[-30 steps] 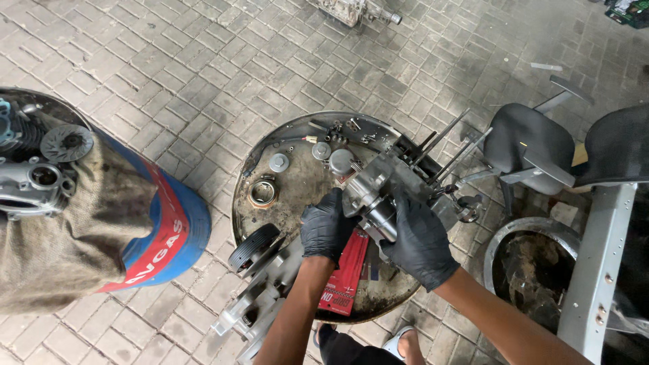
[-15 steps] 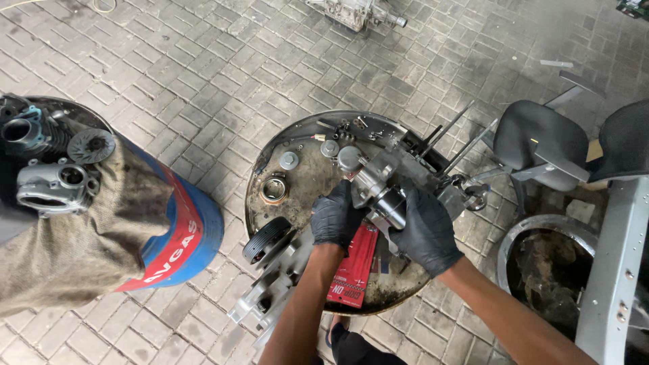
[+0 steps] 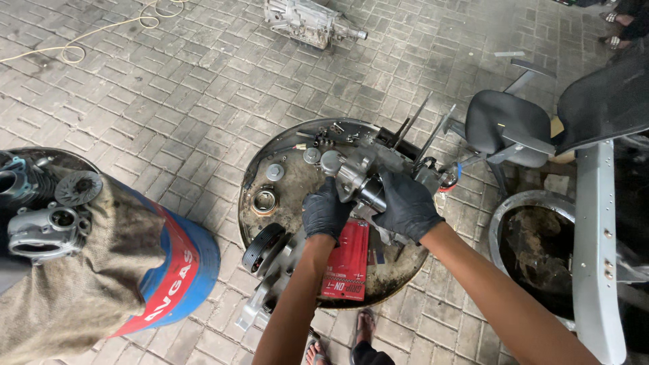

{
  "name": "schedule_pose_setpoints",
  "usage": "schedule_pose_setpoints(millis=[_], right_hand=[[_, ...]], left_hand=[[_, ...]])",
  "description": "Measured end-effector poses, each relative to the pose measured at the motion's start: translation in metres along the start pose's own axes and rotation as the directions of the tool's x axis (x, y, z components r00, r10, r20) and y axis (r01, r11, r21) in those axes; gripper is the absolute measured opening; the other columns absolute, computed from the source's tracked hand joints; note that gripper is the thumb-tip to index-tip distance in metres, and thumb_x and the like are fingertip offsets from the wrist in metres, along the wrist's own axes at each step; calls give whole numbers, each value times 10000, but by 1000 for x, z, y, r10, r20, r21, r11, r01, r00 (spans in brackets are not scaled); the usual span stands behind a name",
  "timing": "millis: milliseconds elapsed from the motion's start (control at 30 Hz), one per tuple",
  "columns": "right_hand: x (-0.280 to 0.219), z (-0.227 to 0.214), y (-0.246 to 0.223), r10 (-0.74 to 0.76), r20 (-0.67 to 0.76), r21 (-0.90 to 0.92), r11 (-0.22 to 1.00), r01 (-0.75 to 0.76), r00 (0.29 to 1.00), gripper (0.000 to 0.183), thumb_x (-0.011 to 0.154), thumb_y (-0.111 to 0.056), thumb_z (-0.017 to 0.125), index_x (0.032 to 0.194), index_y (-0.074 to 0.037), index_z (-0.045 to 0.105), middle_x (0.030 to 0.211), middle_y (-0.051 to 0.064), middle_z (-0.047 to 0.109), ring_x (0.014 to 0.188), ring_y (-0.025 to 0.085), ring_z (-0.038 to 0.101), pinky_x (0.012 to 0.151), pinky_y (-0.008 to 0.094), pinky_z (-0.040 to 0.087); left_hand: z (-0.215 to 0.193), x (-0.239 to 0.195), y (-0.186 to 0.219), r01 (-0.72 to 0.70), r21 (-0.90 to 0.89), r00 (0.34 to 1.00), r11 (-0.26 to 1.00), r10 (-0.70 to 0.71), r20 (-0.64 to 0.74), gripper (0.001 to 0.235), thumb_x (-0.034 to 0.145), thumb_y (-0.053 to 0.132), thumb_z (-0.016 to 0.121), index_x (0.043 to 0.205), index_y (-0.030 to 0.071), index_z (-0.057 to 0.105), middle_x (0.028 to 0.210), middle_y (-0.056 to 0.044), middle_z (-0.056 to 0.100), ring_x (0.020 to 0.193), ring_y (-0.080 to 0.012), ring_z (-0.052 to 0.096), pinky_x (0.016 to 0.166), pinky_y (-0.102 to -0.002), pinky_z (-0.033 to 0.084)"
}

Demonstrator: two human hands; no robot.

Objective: The person assembles a mechanical component, likely a starter motor, on top of a barrel. They insert a cylindrical part into the housing, rotate it to check alignment, and then use a wrench to tighten a bolt on the assembly.

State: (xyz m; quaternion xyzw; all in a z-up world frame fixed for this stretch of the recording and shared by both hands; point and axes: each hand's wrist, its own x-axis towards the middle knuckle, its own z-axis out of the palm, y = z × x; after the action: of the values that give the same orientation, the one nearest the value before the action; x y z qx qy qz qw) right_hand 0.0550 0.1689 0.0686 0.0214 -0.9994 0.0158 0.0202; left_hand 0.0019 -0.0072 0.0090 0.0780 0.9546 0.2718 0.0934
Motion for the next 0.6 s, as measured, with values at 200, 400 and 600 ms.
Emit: schedule_pose_setpoints(millis=[200, 400, 600], right_hand=[[12, 11, 5, 8, 57, 5, 1000, -9, 998, 974, 551, -559, 844, 1347, -107, 511, 1110, 125, 702, 1074, 349, 702, 909, 489, 589], [17, 2, 16, -106, 105, 1, 994, 107, 989, 962, 525, -612, 846, 1288, -105, 553, 1122, 117, 716, 1098, 342, 706, 911, 477, 591], [33, -86, -5, -179, 314, 157, 978, 135, 932, 997, 621, -746, 786, 1280, -23, 592, 1223, 227, 713, 1193, 436, 663, 984, 548, 537]], left_hand=[[8, 1, -5, -44, 28, 996, 999, 46, -74, 725, 772, 541, 776, 1322, 150, 510, 1074, -135, 758, 1047, -425, 713, 1001, -561, 525], [10, -8, 2, -31, 20, 992, 999, 33, -119, 670, 776, 569, 761, 1261, 160, 545, 1064, -130, 762, 1032, -402, 723, 1005, -541, 513], [5, -8, 4, -26, 54, 992, 998, 32, -123, 602, 762, 562, 768, 1168, 169, 563, 1037, -108, 764, 1012, -376, 730, 970, -519, 530]])
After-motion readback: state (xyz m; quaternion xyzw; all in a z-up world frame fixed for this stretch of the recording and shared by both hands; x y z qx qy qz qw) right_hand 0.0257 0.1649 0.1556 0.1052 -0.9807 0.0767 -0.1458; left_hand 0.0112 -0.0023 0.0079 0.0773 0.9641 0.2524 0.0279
